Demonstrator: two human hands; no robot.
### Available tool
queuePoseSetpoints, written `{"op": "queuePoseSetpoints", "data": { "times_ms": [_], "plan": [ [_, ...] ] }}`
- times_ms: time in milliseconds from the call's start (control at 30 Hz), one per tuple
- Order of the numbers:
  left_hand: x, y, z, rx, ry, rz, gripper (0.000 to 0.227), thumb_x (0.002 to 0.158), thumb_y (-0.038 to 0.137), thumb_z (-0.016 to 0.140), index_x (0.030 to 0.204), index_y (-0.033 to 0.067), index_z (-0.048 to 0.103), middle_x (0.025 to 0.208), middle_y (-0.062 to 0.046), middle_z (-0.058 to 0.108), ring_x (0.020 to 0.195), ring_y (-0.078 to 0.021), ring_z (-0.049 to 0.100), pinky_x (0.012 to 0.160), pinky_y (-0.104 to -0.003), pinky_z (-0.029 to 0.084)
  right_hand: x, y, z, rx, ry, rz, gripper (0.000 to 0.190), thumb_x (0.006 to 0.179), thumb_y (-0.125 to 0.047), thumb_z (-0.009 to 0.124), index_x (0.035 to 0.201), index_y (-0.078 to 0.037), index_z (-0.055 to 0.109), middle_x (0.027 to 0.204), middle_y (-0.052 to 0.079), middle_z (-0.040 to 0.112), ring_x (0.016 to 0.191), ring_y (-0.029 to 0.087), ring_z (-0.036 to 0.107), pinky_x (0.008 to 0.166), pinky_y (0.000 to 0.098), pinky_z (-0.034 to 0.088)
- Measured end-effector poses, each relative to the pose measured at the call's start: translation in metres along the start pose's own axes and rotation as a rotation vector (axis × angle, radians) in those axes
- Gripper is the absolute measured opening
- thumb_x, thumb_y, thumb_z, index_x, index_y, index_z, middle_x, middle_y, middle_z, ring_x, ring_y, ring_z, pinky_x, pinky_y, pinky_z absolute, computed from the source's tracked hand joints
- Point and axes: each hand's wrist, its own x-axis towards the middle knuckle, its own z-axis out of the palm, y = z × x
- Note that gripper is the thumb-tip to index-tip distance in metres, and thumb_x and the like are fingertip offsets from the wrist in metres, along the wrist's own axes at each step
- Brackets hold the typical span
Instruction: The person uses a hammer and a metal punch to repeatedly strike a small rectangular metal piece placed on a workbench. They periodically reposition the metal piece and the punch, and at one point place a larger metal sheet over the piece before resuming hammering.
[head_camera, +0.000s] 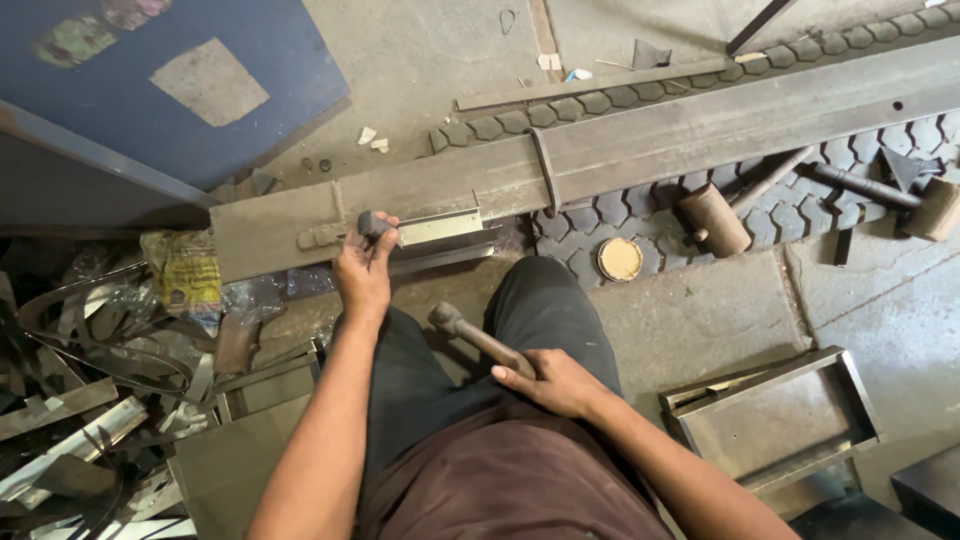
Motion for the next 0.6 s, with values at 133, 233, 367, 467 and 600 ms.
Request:
{"op": "queuePoseSetpoints", "data": {
  "times_ms": [133, 233, 367, 467, 600],
  "plan": [
    [0.001, 0.001, 0.001, 0.069, 0.010, -0.014, 0.030, 0.099, 0.007, 0.072, 0.125, -0.0029, 0.063, 0.115, -0.009, 0.074, 0.108, -0.0150, 0.070, 0.096, -0.028, 0.057, 0.001, 0.000, -0.001, -0.015, -0.003, -0.015, 0.076, 0.083, -0.072, 0.062, 0.111, -0.002, 0.074, 0.092, 0.021, 0.074, 0.090, 0.032, 0.073, 0.083, 0.0429, 0.055],
    [0.000, 0.003, 0.001, 0.051, 0.003, 0.000, 0.029, 0.099, 0.007, 0.071, 0.125, -0.0025, 0.062, 0.115, -0.008, 0.073, 0.110, -0.0144, 0.069, 0.097, -0.027, 0.056, 0.000, 0.000, 0.000, -0.004, -0.003, -0.013, 0.075, 0.082, -0.071, 0.063, 0.112, -0.003, 0.073, 0.094, 0.020, 0.074, 0.092, 0.032, 0.073, 0.083, 0.0426, 0.055],
    [0.000, 0.008, 0.003, 0.046, -0.004, 0.006, 0.028, 0.099, 0.007, 0.071, 0.124, -0.0018, 0.062, 0.116, -0.008, 0.073, 0.109, -0.0128, 0.068, 0.096, -0.026, 0.056, 0.001, -0.001, -0.001, -0.009, -0.010, 0.003, 0.074, 0.082, -0.070, 0.063, 0.112, -0.003, 0.074, 0.094, 0.020, 0.075, 0.092, 0.032, 0.074, 0.084, 0.0428, 0.055],
    [-0.002, 0.012, 0.004, 0.070, -0.008, 0.026, 0.026, 0.101, 0.006, 0.071, 0.124, -0.0016, 0.062, 0.116, -0.008, 0.073, 0.106, -0.0123, 0.067, 0.095, -0.026, 0.055, 0.003, 0.001, 0.000, -0.012, -0.005, -0.007, 0.074, 0.082, -0.070, 0.064, 0.112, -0.003, 0.074, 0.094, 0.020, 0.075, 0.092, 0.032, 0.074, 0.084, 0.0429, 0.055],
    [-0.003, 0.016, 0.004, 0.070, -0.002, 0.015, 0.027, 0.100, 0.006, 0.071, 0.124, -0.0012, 0.062, 0.116, -0.007, 0.073, 0.105, -0.0119, 0.067, 0.095, -0.025, 0.056, 0.006, 0.008, 0.004, 0.017, -0.001, -0.027, 0.075, 0.081, -0.070, 0.064, 0.114, -0.003, 0.074, 0.096, 0.020, 0.075, 0.094, 0.031, 0.074, 0.084, 0.0423, 0.055]
  ]
}}
